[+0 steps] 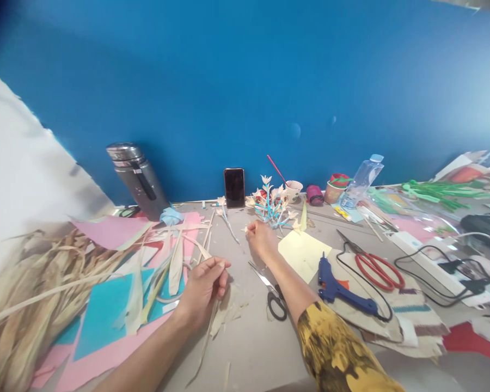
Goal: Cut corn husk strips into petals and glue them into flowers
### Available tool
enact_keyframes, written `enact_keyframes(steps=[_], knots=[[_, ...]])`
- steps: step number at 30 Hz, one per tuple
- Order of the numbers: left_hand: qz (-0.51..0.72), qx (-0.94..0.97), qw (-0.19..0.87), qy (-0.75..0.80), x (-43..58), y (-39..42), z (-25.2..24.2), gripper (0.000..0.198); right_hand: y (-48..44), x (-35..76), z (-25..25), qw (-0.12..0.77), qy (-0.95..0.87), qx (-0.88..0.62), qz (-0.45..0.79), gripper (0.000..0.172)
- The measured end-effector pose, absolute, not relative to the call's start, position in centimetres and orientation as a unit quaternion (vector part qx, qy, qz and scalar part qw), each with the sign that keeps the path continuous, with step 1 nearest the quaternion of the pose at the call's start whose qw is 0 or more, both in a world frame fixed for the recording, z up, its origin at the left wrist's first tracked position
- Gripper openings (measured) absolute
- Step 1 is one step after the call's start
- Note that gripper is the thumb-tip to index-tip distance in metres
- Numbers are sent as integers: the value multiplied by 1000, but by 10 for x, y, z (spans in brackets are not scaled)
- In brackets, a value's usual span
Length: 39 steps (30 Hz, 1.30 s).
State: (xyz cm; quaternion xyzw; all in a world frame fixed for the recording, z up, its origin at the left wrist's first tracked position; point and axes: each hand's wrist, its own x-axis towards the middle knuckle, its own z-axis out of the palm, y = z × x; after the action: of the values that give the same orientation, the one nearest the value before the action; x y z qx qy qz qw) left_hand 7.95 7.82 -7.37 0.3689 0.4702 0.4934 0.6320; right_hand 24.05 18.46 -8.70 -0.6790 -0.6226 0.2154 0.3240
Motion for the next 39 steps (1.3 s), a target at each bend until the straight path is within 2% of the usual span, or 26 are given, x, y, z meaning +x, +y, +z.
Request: enact_keyframes(steps=[4,8,13,15,17,19,21,26,27,31,33,35,39], knots=[[492,369,607,503,76,81,-75,19,184,245,-87,343,-621,-678,191,17],[511,342,612,497,72,85,-74,11,184,252,-80,381,-607,-674,177,21],[562,305,608,471,65,89,-66,17,162,251,-57,387,-632,-632,228,24],[576,304,588,480,63,91,-65,20,145,246,-47,362,-660,-603,264,19],[583,314,567,489,61,93,-66,24,129,240,-40,289,-725,-551,296,21],[590,331,540,501,59,94,-68,28,116,234,-38,223,-776,-514,292,26],[596,350,506,515,59,96,-71,28,109,228,-40,177,-808,-492,272,19],[622,349,470,520,59,100,-73,7,105,220,-51,84,-833,-509,199,15],[626,346,472,516,59,100,-73,9,104,220,-53,68,-838,-506,193,14],[612,362,491,504,60,99,-73,13,101,224,-55,12,-867,-452,211,15],[602,374,496,502,62,98,-73,12,101,228,-55,-6,-872,-434,227,11],[596,381,497,502,63,97,-73,12,102,232,-54,-11,-874,-423,241,8],[593,377,507,499,63,97,-74,12,107,241,-50,-1,-863,-447,235,12]])
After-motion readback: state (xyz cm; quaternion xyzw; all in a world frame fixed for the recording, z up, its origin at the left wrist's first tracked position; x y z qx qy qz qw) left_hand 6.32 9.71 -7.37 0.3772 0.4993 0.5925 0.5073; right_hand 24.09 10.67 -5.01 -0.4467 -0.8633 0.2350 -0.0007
